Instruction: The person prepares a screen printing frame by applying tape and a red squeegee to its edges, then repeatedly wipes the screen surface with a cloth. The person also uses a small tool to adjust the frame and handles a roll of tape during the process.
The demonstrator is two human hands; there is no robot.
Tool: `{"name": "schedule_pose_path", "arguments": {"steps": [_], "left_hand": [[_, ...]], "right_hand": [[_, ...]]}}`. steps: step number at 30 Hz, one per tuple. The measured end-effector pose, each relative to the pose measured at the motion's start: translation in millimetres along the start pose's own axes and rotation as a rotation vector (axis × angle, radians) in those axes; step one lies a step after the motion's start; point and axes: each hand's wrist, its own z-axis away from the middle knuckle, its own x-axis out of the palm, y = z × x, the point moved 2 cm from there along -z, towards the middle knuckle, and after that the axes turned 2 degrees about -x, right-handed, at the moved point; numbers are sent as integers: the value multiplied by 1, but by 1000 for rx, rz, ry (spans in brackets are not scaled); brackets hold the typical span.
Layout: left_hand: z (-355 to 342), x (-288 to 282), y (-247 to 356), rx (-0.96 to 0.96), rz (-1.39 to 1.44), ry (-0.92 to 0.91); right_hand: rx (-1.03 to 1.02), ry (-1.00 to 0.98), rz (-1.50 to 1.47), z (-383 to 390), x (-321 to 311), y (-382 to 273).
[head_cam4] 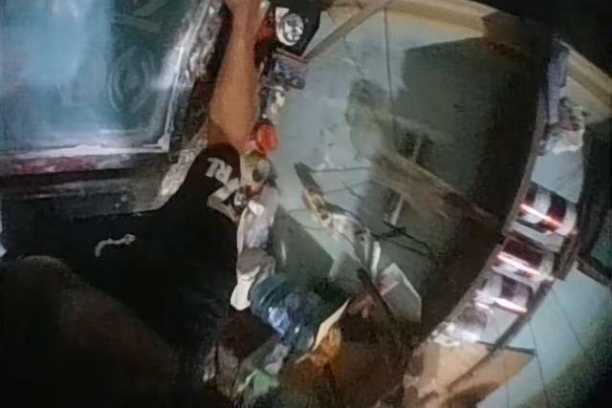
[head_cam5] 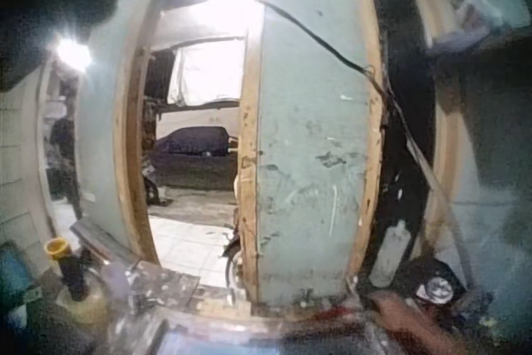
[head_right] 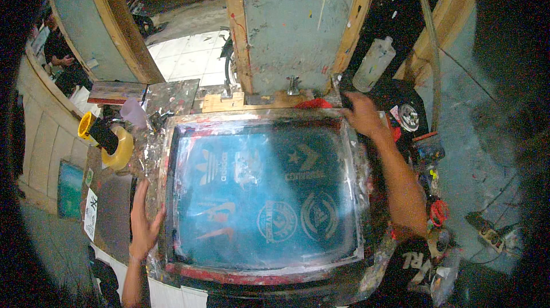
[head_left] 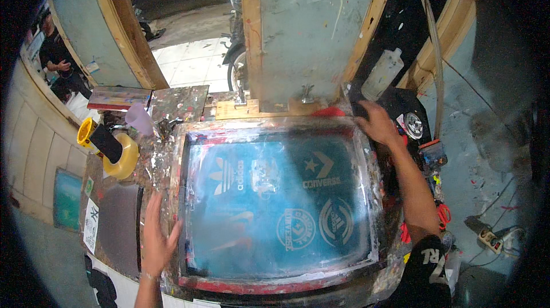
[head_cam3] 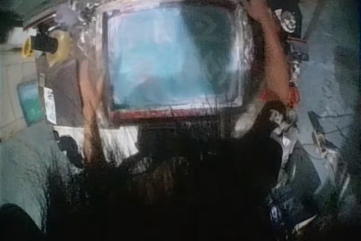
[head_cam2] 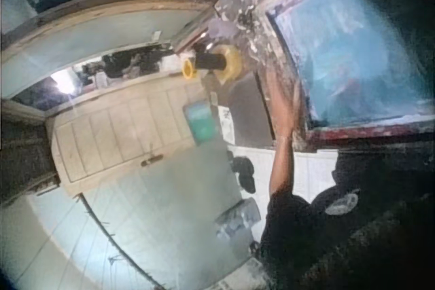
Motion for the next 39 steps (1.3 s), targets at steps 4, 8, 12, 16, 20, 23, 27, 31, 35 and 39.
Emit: {"name": "schedule_pose_path", "arguments": {"steps": [4, 8, 12, 16, 20, 23, 27, 31, 35, 39], "left_hand": [[-104, 36, 46, 283, 99, 64], [-151, 86, 69, 383, 201, 15], [-178, 113, 47, 367, 49, 95], [-211, 123, 35, 431, -240, 72], [-223, 138, 16, 373, -307, 79], [-229, 139, -1, 271, -227, -9], [-233, 147, -13, 388, -122, 80], [-232, 147, -21, 484, -107, 122], [-227, 144, -23, 405, -67, 58], [-224, 144, -24, 427, -52, 116]], "right_hand": [[-124, -116, -102, -47, 37, -47], [-59, -176, -173, -65, 37, -70], [-119, -180, -180, -64, 21, -72], [-210, -147, -157, -62, 31, -59], [-231, -190, -211, -64, 40, -54], [-155, -183, -278, -66, 43, -48], [-105, -200, -364, -70, 33, -46], [-116, -221, -339, -75, 18, -46], [-198, -94, -264, -73, 20, -40], [3, -199, -541, -72, 12, -39]]}}
